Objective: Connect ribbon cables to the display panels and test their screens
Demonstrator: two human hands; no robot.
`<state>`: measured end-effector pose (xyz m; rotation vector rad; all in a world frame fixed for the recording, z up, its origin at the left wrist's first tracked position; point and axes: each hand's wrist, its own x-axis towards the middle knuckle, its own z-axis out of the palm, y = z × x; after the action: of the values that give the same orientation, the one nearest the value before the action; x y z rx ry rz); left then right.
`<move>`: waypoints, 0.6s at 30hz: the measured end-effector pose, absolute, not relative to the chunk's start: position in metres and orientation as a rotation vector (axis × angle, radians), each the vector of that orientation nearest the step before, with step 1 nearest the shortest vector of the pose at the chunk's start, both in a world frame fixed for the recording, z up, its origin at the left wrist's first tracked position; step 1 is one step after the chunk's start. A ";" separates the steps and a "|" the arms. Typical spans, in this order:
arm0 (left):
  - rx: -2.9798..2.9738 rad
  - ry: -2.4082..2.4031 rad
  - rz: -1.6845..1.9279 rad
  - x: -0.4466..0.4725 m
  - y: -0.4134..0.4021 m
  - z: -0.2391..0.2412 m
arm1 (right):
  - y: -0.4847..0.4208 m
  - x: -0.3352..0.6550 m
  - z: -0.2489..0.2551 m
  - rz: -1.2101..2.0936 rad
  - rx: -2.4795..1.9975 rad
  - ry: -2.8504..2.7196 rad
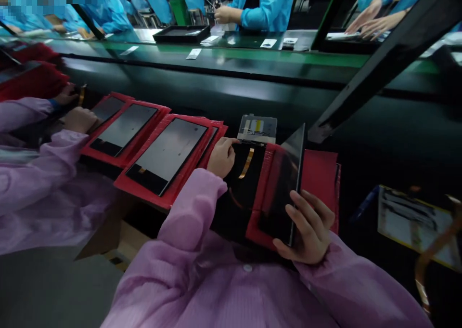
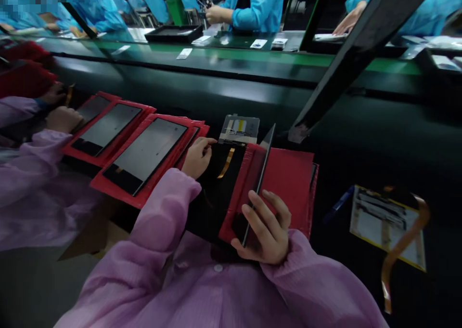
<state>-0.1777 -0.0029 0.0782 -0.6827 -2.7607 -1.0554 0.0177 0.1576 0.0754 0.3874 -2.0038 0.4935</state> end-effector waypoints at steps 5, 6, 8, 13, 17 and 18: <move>-0.717 -2.846 -0.840 -0.216 0.017 0.049 | 0.160 0.017 0.073 0.509 0.404 -1.985; -0.734 -2.852 -0.810 -0.218 0.016 0.047 | 0.161 0.017 0.072 0.511 0.417 -1.990; -0.774 -2.852 -0.766 -0.218 0.014 0.043 | 0.162 0.018 0.070 0.517 0.434 -2.001; -0.811 -2.833 -0.720 -0.214 0.010 0.038 | 0.164 0.020 0.064 0.550 0.448 -2.011; -0.795 -2.804 -0.728 -0.221 0.015 0.035 | 0.165 0.022 0.063 0.570 0.471 -2.019; -0.782 -2.798 -0.733 -0.225 0.018 0.034 | 0.165 0.022 0.063 0.574 0.469 -2.024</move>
<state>-0.2246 0.0176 0.0342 -0.7824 -2.7976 -0.7325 0.0224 0.1649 0.0629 0.4694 -2.0242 0.5739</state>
